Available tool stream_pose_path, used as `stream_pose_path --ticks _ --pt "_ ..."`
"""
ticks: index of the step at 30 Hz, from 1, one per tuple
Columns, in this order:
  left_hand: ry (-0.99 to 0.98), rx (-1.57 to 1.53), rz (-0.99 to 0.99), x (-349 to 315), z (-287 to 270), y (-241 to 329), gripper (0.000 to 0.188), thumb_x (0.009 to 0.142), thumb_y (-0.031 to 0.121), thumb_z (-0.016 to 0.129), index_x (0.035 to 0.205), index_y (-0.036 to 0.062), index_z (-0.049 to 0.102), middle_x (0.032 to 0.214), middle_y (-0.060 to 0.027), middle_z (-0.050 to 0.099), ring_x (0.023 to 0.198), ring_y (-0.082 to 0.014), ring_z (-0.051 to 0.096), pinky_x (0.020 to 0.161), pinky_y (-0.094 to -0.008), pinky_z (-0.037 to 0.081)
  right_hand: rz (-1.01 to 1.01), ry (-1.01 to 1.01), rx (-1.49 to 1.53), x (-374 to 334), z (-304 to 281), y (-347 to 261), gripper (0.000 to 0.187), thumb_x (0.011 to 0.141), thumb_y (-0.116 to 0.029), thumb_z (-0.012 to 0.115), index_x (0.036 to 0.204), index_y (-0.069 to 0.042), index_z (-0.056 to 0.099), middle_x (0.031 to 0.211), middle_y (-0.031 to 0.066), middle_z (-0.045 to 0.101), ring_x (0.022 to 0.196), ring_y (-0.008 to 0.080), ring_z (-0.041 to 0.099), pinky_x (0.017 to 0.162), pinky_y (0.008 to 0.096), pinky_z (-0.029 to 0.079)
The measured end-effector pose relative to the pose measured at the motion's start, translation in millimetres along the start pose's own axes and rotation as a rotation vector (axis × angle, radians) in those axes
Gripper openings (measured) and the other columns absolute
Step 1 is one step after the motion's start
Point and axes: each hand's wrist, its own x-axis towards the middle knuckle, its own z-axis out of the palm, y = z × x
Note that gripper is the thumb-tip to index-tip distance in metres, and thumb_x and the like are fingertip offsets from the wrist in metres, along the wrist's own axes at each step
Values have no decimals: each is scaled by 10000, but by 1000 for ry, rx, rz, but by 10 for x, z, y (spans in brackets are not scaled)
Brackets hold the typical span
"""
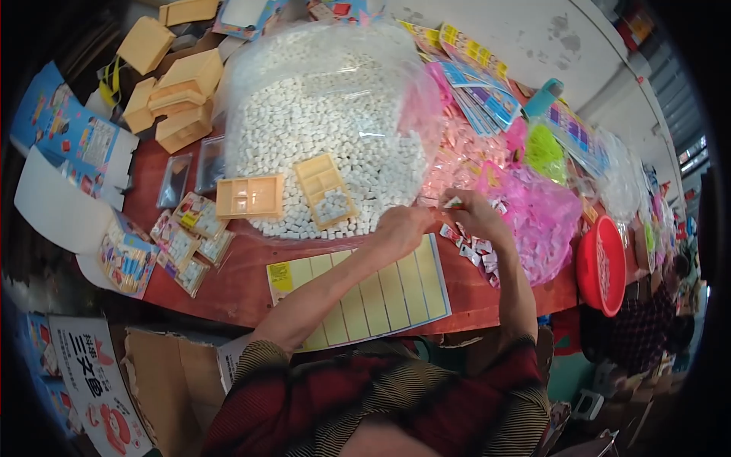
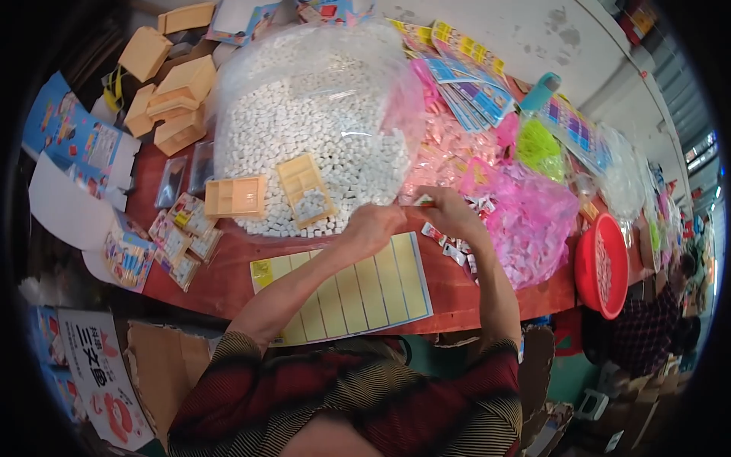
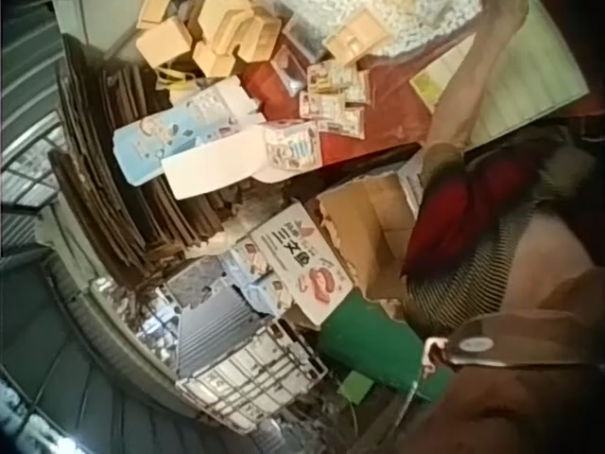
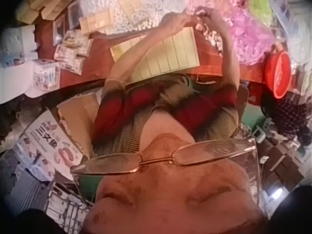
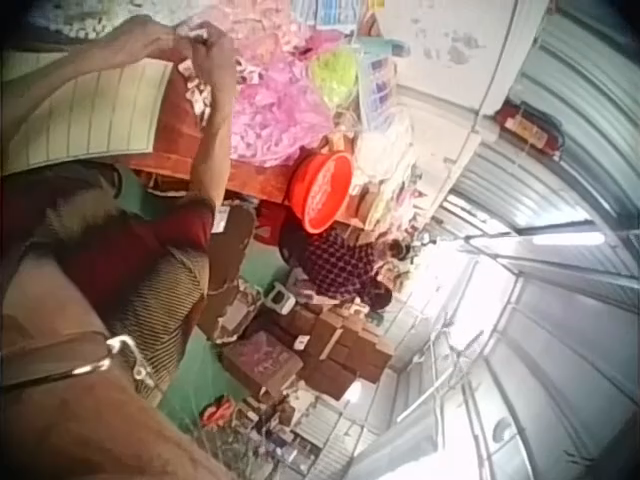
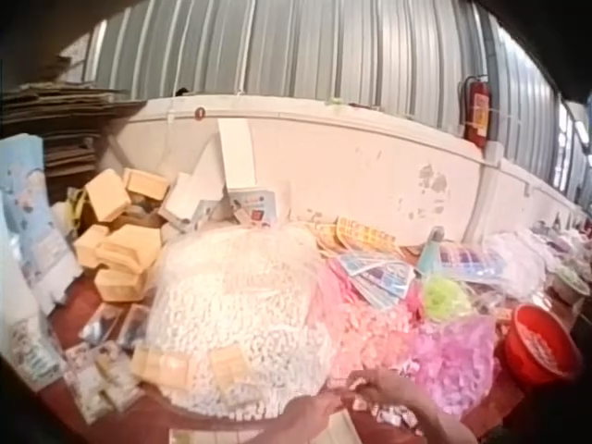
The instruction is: Packing small white foam blocks into plastic containers and boxing them for shipment in a factory setting.
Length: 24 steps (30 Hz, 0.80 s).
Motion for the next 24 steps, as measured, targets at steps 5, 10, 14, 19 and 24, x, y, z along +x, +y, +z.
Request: stream_pose_path --ticks 5,10,14,19,24 --pt "-188 -107 -13 4 299 134 229 720 192 521 802 -22 515 843 -196 535 780 -363 517 678 -425 411 270 514 -536 77 -280 325 119 729 -54 529 843 -22 517 698 169 564 644 267 570 543 320 426" --pt "30 -119 12 -23 402 104 474 725 178 513 1118 -21 338 1058 -224 448 955 -342 457 812 -387 357 107 464 -239 474 95 100 140 731 -83 550 853 -36 501 756 146 573 693 248 579 585 301 441" --pt "130 -192 -268 -295 119 -68 182 743 130 499 900 43 528 821 -131 561 753 -265 551 668 -332 422 -186 347 -217 1025 592 -9 156 678 -42 553 824 -49 499 743 134 561 704 297 553 585 338 437" --pt "764 -182 -437 -725 -383 -572 170 749 116 482 894 30 498 754 -116 557 680 -203 550 592 -314 420 -307 213 -231 1603 1051 -373 131 662 -84 545 785 -61 509 761 105 520 723 285 521 615 348 421" --pt "802 -333 -658 -762 -653 -1194 326 751 108 496 1052 7 424 768 -56 485 617 -109 492 506 -224 410 -399 111 -256 1781 1269 -429 70 686 -89 523 741 -47 526 747 122 521 752 278 524 641 355 427"
